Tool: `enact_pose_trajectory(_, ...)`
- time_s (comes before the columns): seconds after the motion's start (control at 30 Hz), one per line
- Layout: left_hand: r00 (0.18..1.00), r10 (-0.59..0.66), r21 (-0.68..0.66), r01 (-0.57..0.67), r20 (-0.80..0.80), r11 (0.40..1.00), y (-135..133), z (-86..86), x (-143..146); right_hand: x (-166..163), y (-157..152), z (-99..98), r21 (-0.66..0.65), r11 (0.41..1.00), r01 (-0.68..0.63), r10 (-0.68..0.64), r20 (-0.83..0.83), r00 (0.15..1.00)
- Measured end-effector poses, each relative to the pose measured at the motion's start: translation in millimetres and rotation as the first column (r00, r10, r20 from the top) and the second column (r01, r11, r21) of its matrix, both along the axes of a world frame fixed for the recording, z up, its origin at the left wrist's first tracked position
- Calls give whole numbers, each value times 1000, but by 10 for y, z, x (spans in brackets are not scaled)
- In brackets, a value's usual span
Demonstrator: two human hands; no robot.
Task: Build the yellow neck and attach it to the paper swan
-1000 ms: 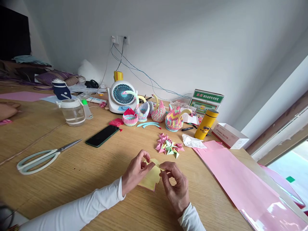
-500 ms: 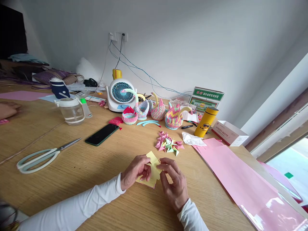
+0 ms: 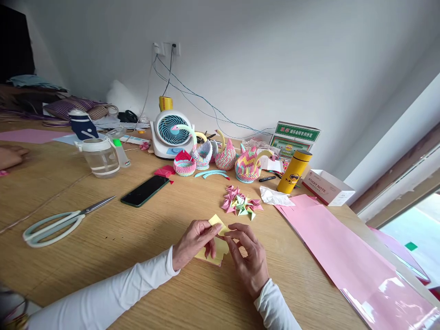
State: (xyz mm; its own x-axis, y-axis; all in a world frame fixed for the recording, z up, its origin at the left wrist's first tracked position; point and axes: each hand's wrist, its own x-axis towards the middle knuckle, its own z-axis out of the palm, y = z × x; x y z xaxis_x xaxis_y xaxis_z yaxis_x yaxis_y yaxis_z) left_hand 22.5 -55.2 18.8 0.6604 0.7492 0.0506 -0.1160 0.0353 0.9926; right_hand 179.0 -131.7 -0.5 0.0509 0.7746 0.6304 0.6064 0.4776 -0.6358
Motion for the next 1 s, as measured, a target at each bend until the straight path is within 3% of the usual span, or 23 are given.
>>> enact_pose_trajectory(0.23,999,-31,23,31,-14,999,11,-44,-7,-3,22,-28,-139,990,-25,-3,-202,979)
enact_pose_trajectory(0.53,998,-63,46,64,-28,997,12,-66,-8,-50,37,3,-293,949,-118,-50,-508,860)
enact_pose_trajectory(0.9,989,-146,87,146,-9,985,12,-109,-18,-61,63,24,-302,934,-189,-51,-638,768)
enact_pose_trajectory(1.0,993,-115,85,115,-10,990,13,-120,-20,-69,60,38,-311,931,-190,-59,-643,763)
